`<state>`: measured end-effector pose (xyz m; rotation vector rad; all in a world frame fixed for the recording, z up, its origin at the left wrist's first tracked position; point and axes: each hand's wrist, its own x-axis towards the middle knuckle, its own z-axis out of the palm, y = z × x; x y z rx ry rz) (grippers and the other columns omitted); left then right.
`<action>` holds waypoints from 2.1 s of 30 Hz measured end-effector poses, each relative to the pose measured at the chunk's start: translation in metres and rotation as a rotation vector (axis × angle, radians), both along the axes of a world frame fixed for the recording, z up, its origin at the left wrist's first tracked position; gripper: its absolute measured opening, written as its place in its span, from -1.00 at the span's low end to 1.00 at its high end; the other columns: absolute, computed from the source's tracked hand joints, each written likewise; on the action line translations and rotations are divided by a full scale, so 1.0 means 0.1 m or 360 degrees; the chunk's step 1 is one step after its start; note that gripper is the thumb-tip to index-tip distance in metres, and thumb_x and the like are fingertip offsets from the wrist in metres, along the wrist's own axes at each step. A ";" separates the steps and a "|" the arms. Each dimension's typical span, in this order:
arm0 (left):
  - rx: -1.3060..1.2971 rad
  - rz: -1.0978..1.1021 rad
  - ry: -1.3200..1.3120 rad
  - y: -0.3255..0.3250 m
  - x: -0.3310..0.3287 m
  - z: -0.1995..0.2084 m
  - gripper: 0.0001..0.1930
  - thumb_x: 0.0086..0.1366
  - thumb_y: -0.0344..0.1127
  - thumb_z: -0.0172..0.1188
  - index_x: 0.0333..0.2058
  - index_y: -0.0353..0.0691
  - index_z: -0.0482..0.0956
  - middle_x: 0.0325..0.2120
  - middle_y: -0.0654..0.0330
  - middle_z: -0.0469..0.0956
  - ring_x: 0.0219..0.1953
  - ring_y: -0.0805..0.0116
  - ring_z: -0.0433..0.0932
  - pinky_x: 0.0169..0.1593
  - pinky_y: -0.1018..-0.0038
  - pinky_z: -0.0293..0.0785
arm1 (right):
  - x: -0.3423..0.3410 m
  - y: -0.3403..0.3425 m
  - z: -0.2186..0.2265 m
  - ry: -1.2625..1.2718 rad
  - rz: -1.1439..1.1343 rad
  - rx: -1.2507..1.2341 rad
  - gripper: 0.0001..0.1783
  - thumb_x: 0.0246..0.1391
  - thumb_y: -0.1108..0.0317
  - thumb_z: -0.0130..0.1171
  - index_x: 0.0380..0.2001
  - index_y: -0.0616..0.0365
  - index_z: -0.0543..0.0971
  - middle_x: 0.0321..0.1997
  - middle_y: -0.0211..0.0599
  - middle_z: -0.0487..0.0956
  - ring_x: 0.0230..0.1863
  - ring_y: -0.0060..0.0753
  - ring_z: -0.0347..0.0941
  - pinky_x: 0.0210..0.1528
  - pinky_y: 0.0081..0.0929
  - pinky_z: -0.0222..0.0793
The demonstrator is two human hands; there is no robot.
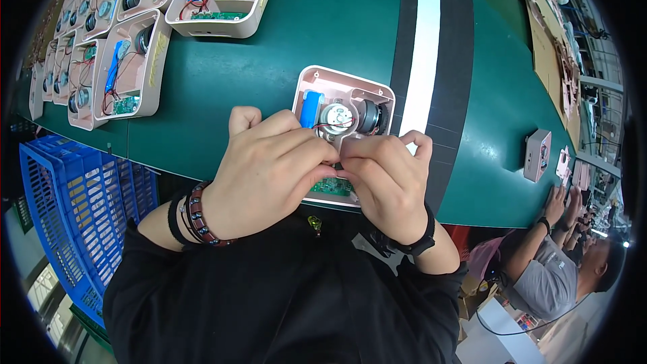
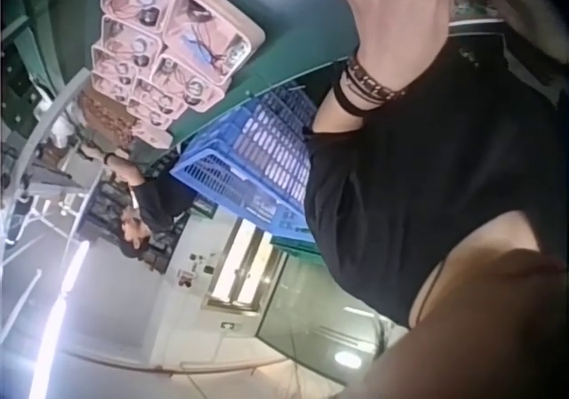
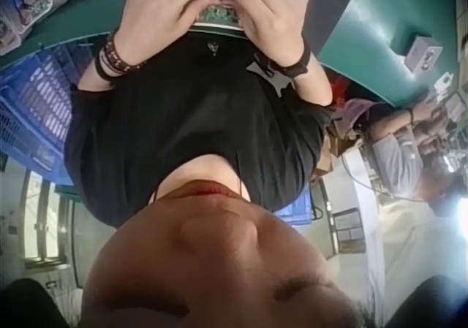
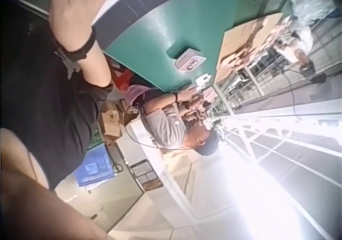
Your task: The person connects wires to a circuit board and motor inside a pink plastic housing, applies a strip of adhesive tape over the components, and places the assembly on a conveyor belt.
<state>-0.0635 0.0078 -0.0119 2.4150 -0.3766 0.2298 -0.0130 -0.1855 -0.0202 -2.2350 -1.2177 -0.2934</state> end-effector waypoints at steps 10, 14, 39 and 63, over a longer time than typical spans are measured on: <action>-0.0055 -0.0054 0.0056 0.01 0.02 -0.04 -0.92 0.10 -0.35 0.29 -0.47 -0.06 0.53 -0.55 0.43 0.51 -0.40 0.42 0.40 -0.21 0.33 0.07 | 0.01 0.02 -0.01 0.0391 -0.0061 0.0088 -0.83 -0.13 0.47 0.33 -0.43 0.06 0.54 -0.32 -0.54 0.53 -0.29 -0.46 0.45 -0.07 -0.32 0.06; -0.0038 -0.0015 0.0052 -0.02 0.02 -0.06 -0.93 0.14 -0.34 0.25 -0.46 -0.06 0.51 -0.54 0.43 0.50 -0.39 0.42 0.40 -0.22 0.33 0.08 | 0.02 0.02 -0.05 0.0508 -0.0064 0.0173 -0.84 -0.11 0.48 0.32 -0.43 0.06 0.54 -0.32 -0.52 0.53 -0.30 -0.42 0.45 -0.08 -0.33 0.07; 0.0243 0.0137 -0.0182 0.14 -0.20 0.28 -0.81 0.06 -0.36 0.30 -0.30 -0.11 0.56 -0.38 0.30 0.56 -0.30 0.36 0.49 -0.21 0.41 0.23 | -0.37 -0.24 0.22 0.0138 0.0072 -0.0156 -0.68 -0.20 0.35 0.34 -0.27 0.08 0.57 -0.29 -0.35 0.48 -0.25 -0.32 0.42 -0.14 -0.38 0.23; 0.1759 0.0792 -0.0366 1.08 5.13 -0.17 -0.70 0.31 -0.34 0.06 -0.01 -0.10 0.59 -0.05 0.17 0.63 0.01 0.33 0.60 -0.03 0.32 0.55 | 1.01 -2.67 -0.29 -0.0364 -0.1937 -0.0836 -0.71 -0.11 0.42 0.31 -0.25 0.16 0.52 -0.15 -0.18 0.49 -0.03 -0.04 0.38 0.00 -0.15 0.30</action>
